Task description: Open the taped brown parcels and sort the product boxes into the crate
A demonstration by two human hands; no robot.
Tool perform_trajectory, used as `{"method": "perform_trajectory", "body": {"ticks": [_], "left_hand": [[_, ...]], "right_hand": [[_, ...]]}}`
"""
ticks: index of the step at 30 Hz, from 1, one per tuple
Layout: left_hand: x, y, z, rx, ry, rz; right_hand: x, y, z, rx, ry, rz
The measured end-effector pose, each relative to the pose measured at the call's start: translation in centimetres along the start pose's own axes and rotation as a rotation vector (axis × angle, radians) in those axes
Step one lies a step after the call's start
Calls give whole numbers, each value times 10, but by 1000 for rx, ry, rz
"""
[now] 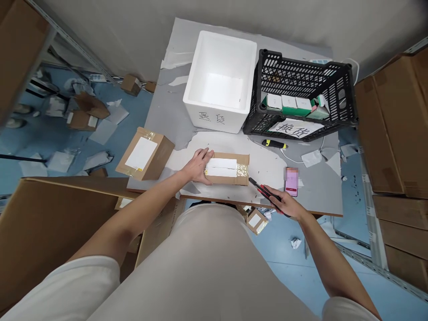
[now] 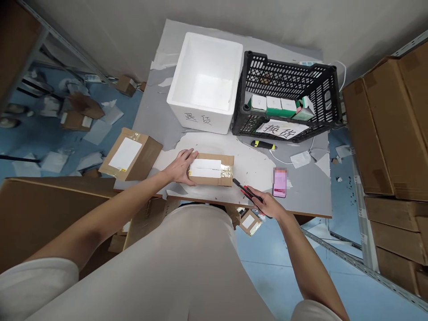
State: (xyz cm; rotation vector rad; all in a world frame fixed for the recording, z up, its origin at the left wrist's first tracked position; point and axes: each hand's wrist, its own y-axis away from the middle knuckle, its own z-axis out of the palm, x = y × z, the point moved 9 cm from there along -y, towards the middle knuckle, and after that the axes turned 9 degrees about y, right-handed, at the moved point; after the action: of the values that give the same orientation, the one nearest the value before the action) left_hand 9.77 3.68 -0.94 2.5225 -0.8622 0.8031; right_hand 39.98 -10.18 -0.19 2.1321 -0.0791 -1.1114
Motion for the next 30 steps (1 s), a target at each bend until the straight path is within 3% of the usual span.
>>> {"method": "perform_trajectory", "body": {"ticks": [4,8,11,15,17,20,25,30], "left_hand": [[1,-3,-3,7,34,23],[-12,18,-12,131,165,-8],[-42,57,-1,265,356,-176],[-68,92,48,200,587,-365],[-70,93,57,237,699,-396],[-66,81,42,348,741,-418],[-64,57,3,442,459,-507],[-71,44,14,371,416,-535]], "right_hand": [[18,7,-10,10,-34,65],[33,-5,-30,349,-304,23],[35,-33,-13,519,-485,9],[23,-77,34,461,-648,24],[17,-88,45,441,-664,35],[9,-90,36,467,-644,1],[-4,-94,13,472,-670,-68],[-1,-102,18,464,-698,-13]]}}
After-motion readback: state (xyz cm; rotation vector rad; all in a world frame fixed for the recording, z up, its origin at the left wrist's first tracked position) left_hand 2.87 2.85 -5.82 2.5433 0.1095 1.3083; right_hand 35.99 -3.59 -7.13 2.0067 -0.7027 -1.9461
